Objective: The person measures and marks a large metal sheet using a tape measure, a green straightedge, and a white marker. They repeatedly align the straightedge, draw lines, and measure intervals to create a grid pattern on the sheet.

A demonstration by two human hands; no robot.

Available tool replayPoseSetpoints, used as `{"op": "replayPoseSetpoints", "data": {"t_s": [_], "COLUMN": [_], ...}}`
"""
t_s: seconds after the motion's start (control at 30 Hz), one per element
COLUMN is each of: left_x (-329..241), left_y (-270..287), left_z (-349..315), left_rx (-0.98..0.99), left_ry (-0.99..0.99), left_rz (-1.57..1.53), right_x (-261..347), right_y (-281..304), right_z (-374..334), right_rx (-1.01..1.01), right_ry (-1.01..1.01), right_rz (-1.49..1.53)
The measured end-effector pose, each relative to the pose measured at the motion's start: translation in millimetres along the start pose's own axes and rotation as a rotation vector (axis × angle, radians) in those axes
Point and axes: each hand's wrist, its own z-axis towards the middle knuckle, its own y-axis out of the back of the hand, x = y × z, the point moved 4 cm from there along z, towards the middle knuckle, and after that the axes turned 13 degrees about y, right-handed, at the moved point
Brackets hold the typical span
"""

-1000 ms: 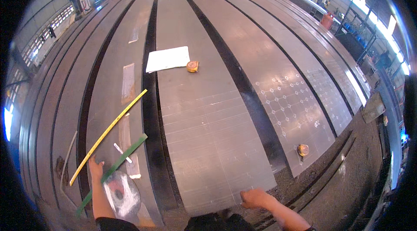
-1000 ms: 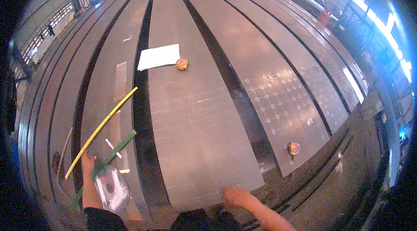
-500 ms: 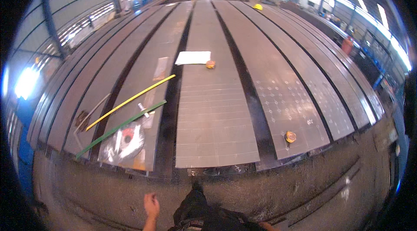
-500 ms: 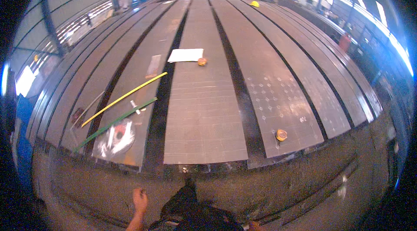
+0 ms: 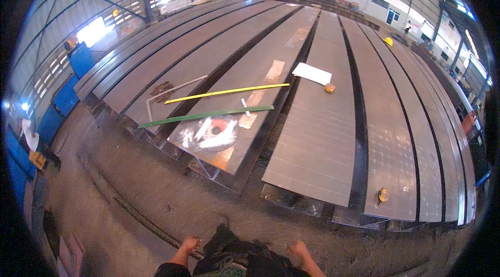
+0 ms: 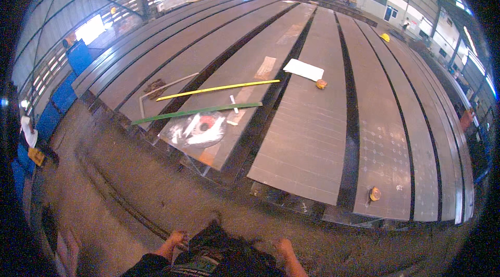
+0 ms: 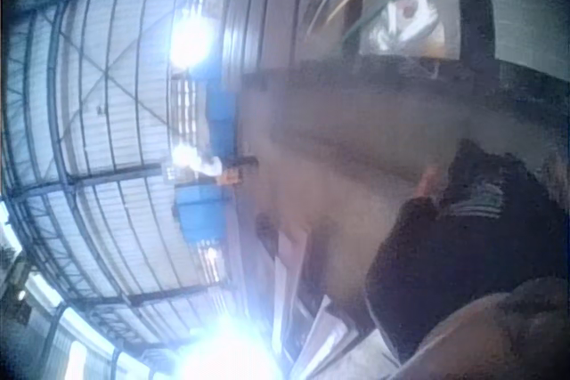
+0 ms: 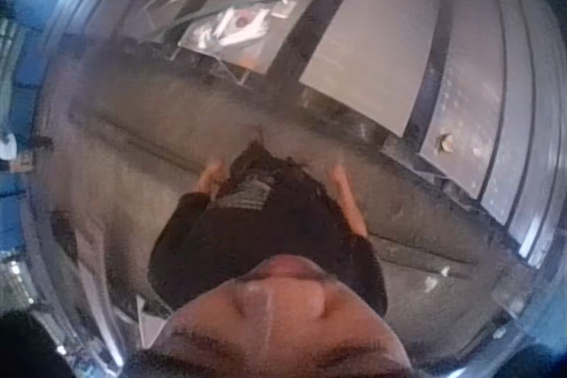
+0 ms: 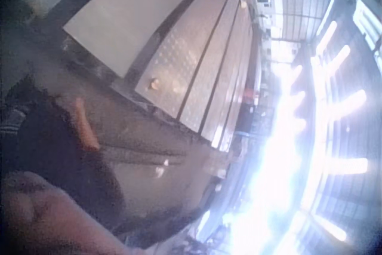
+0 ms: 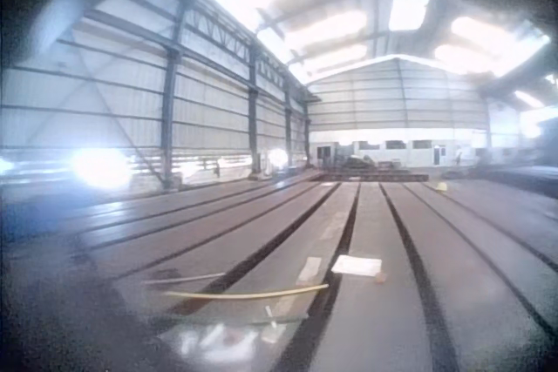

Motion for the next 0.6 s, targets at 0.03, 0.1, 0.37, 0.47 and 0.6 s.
{"op": "replayPoseSetpoints", "data": {"t_s": [0.03, 0.1, 0.37, 0.47, 0.6], "left_x": [19, 32, 80, 83, 16], "left_y": [27, 30, 75, 112, 189], "left_z": [-11, -27, -9, 20, 83], "left_rx": [-0.071, -0.217, -0.083, 0.009, 0.061], "left_ry": [-0.003, 0.255, 0.108, 0.255, 0.286], "left_rz": [-0.112, -0.43, -0.111, -0.228, -0.305], "right_x": [65, 190, 416, 451, 449], "right_y": [10, 68, 180, 193, 174], "right_z": [35, 69, 271, 355, 409], "right_rx": [-0.045, -0.099, -0.458, -0.417, -0.453], "right_ry": [0.152, 0.308, 0.668, 0.425, 0.308], "right_rz": [0.033, 0.175, -0.026, -0.147, -0.163]}}
